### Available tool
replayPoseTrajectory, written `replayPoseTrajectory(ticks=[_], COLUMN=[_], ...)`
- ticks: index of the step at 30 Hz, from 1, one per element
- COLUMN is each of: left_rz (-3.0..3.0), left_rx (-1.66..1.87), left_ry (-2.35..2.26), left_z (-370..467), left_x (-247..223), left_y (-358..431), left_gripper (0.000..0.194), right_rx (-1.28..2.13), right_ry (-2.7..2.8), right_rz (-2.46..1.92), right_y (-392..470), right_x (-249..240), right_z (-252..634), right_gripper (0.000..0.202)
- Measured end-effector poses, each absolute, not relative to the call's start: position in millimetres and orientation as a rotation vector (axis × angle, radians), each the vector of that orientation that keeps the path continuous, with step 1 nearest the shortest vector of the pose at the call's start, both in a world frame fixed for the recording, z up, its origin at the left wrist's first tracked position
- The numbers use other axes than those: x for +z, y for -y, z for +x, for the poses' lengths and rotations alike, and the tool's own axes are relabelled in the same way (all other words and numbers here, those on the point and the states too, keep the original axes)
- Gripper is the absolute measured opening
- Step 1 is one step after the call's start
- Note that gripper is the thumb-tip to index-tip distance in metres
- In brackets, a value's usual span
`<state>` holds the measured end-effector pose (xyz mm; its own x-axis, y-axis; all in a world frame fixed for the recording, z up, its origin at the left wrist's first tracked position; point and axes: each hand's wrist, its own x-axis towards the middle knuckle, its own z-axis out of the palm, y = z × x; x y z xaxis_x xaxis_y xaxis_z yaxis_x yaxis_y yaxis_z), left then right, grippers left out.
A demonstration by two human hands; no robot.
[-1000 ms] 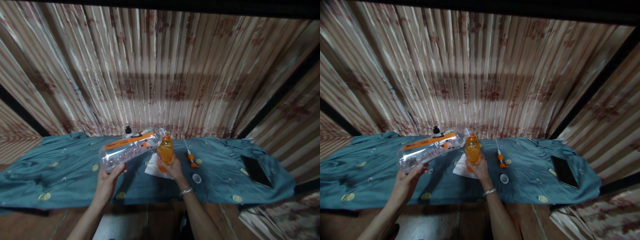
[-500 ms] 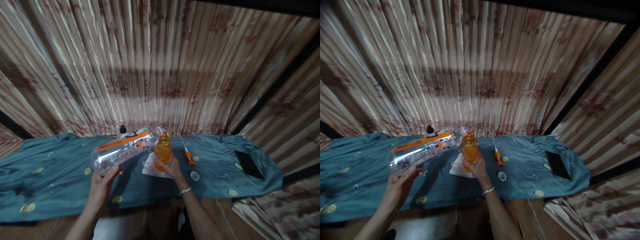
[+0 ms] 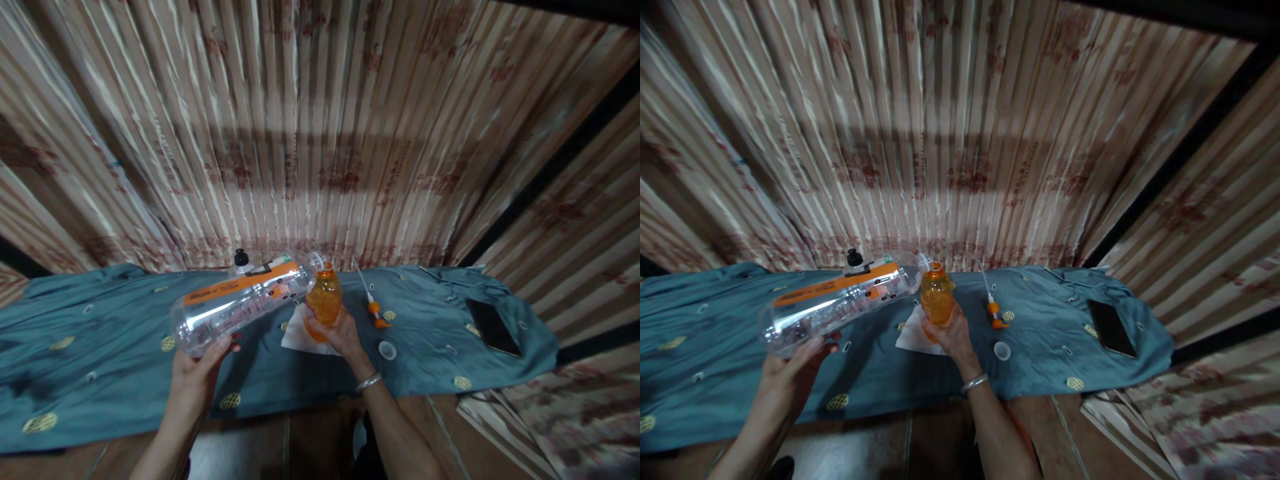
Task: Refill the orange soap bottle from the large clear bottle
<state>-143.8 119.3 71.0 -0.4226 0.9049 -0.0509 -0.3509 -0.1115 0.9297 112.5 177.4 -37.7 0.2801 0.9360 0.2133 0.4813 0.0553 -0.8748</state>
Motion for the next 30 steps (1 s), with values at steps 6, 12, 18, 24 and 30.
replayPoseTrajectory(ticks=[6,12,18,24,30], left_rz=[0.707,0.687,0.671,0.649,0.666], left_rx=[1.721,1.725,1.728,1.73,1.735], left_ry=[-1.19,-1.189,-1.194,-1.206,-1.201], left_z=[-143.9,-140.4,-142.3,-143.1,-143.8], left_x=[70.2,72.9,68.1,69.1,69.9], left_y=[-121.6,-123.3,-124.0,-122.4,-121.1], left_gripper=[0.052,0.052,0.052,0.055,0.055], right_rx=[0.665,0.677,0.665,0.66,0.676], right_ry=[1.327,1.333,1.336,1.339,1.339], right_rz=[-1.547,-1.553,-1.522,-1.551,-1.535], right_y=[-175.4,-175.7,-176.3,-175.9,-175.2], right_x=[-34.9,-37.1,-42.4,-42.6,-43.4], right_z=[113.0,115.2,116.6,116.8,117.5], right_gripper=[0.058,0.058,0.058,0.061,0.064])
